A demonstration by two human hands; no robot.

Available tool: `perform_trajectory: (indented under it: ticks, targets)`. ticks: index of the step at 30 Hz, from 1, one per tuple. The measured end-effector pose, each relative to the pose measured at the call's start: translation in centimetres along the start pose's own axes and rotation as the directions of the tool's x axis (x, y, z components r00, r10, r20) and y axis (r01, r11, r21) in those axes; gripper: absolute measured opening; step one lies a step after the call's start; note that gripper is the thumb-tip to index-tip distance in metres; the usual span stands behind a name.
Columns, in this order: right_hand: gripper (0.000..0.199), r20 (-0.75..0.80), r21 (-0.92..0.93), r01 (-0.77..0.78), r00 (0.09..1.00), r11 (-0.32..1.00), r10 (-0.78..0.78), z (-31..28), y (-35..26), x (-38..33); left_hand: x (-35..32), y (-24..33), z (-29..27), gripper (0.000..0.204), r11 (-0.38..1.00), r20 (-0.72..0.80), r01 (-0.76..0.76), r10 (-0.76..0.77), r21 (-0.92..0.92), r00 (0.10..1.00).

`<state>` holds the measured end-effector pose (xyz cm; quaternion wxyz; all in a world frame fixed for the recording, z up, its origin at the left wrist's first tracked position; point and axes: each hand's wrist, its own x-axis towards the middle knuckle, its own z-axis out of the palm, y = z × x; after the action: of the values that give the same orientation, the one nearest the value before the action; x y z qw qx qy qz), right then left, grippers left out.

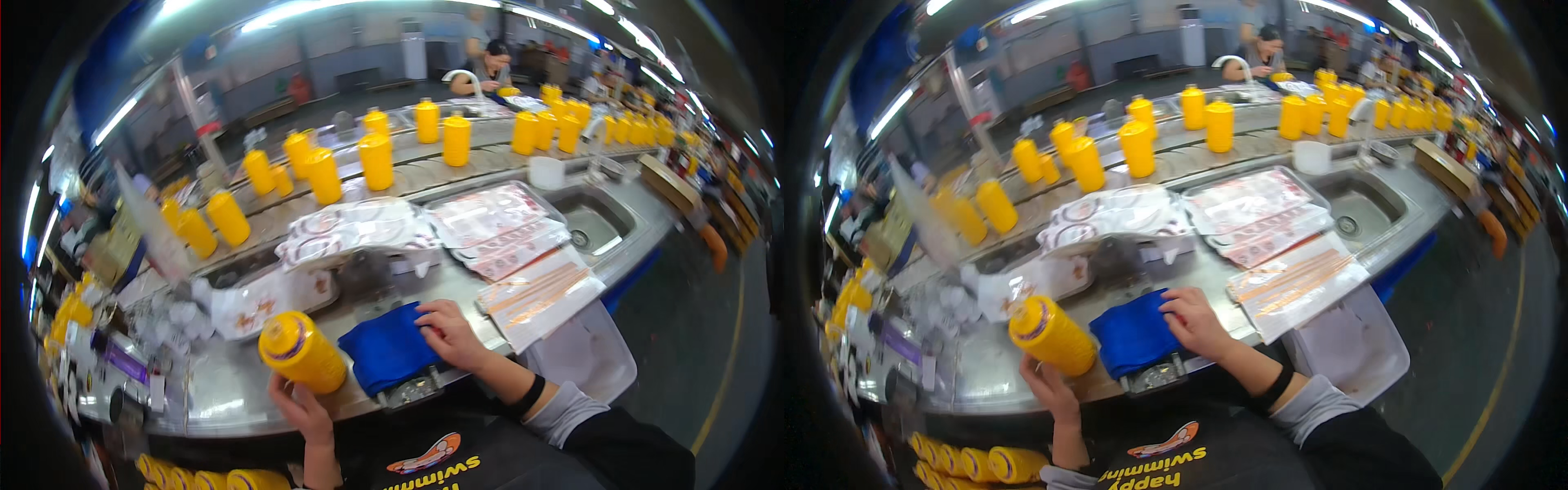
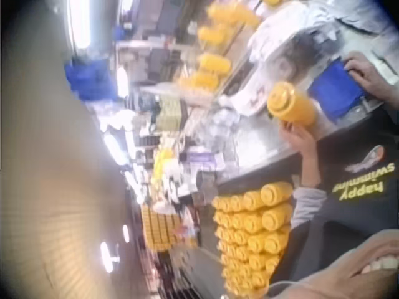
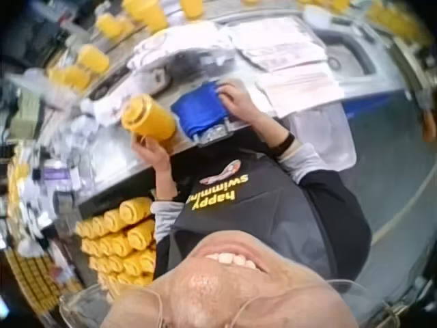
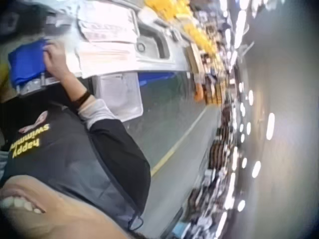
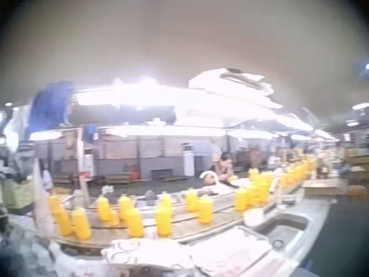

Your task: The worker applies decorative labels and brand stickers to yellow textured bottles on an assembly line.

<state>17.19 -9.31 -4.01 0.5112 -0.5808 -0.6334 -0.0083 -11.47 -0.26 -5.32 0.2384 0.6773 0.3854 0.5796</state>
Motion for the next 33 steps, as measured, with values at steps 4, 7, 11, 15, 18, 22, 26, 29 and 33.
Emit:
perform_trajectory:
  ticks: [4,7,11,15,18,22,26,29,33]
  targets:
    - [0.015,-0.038,-0.02,-0.002,0.999,1.0,0.001,-0.6,-0.2,-0.5,-0.6,0.3,0.3,0.041,0.994,0.016,0.054,-0.053,-0.093,0.998]
    - [0.015,-0.022,0.004,-0.012,1.0,1.0,0.012,-0.4,-0.3,-0.8,-0.7,0.0,0.1,0.042,0.994,0.018,0.06,-0.059,-0.087,0.998]
    - [0.015,-0.006,0.034,-0.018,1.0,0.999,0.018,-0.2,-0.3,-0.8,-0.8,0.2,-0.2,0.043,0.995,0.026,0.077,-0.075,-0.068,0.997]
    - [0.014,-0.005,0.04,-0.026,1.0,0.999,0.027,-0.2,-0.4,-0.6,-0.5,0.2,0.2,0.042,0.996,0.005,0.079,-0.079,-0.049,0.997]
    - [0.015,0.002,0.053,-0.027,1.0,0.998,0.027,-0.4,-0.4,-0.3,-0.5,-0.8,-0.1,0.041,0.998,-0.009,0.063,-0.063,0.0,0.998]
    - [0.015,0.019,0.081,-0.033,0.999,0.996,0.032,-0.4,-0.2,-0.2,-0.4,-1.1,-0.1,0.04,0.999,0.016,0.048,-0.048,-0.016,0.999]
    - [0.016,0.026,0.081,-0.028,0.999,0.996,0.026,-0.5,-0.2,-0.2,-0.5,-0.8,0.1,0.04,0.997,-0.023,0.08,-0.08,-0.011,0.997]
    - [0.015,0.03,0.076,-0.04,0.999,0.996,0.038,-0.4,-0.1,-0.5,-0.3,0.2,0.0,0.044,1.0,-0.016,0.015,-0.014,0.022,1.0]
    - [0.015,0.033,0.09,-0.042,0.999,0.995,0.039,-0.1,-0.2,-0.7,-0.5,0.2,-0.2,0.049,0.988,-0.056,-0.071,0.08,0.139,0.995]
